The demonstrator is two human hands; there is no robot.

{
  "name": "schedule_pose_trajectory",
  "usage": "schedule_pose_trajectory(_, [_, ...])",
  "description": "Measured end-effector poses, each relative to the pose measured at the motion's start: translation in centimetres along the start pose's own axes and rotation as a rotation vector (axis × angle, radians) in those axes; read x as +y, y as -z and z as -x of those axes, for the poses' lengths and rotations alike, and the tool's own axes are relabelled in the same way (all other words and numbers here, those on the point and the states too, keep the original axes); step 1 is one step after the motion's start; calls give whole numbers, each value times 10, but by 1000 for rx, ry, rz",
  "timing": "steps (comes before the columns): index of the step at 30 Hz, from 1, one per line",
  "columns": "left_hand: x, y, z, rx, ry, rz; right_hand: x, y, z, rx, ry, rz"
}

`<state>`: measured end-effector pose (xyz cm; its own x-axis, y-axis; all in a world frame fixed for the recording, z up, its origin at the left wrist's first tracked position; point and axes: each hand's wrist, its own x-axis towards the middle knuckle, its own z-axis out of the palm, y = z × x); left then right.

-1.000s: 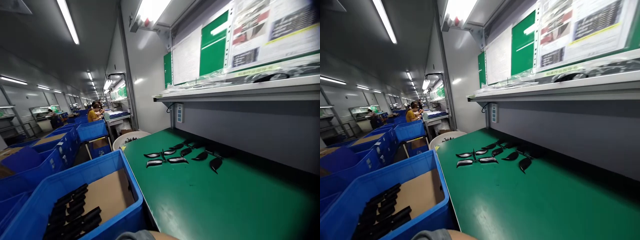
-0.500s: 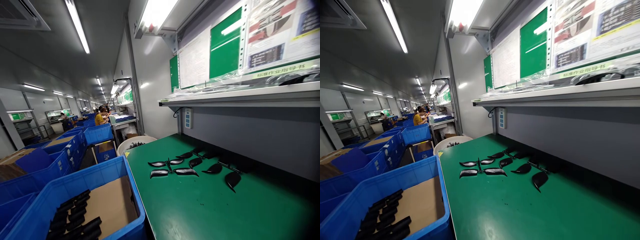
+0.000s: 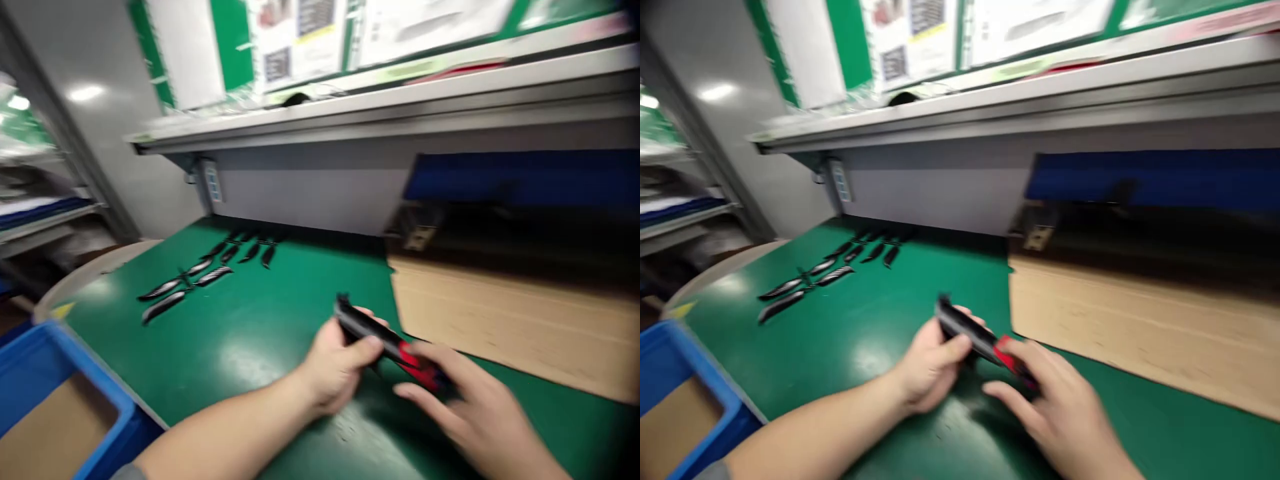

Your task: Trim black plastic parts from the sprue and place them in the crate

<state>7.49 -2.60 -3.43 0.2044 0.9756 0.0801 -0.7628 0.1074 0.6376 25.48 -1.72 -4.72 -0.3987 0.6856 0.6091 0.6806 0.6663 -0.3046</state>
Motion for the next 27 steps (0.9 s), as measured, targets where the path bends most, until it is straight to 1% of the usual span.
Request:
schedule_pose_trajectory(2, [6,5,-1,-96,-23,-99,-2,14,9,-53,1,8])
schedule_pose_trajectory(5, [7,12,-3,-192,-57,-254,-6,18,3,-93,-35,-7])
schedule_pose_trajectory(7, [5,13,-1,-228,-69,-322,-9,18,-2,-101,-48,6])
schedule_pose_trajectory(11, [4,11,3,-246,-70,-407,-11,23,-2,-60,-19,119])
schedule_pose_trajectory(16, [7,8,4,-255,-63,-466,-10,26,-3,-47,19,263])
schedule_pose_trajectory(20, [7,7,6,-265,-64,-462,-9,26,-5,-43,52,281])
schedule_pose_trajectory(27, [11,8,4,-352,-82,-524,-5,25,-4,-78,108,274])
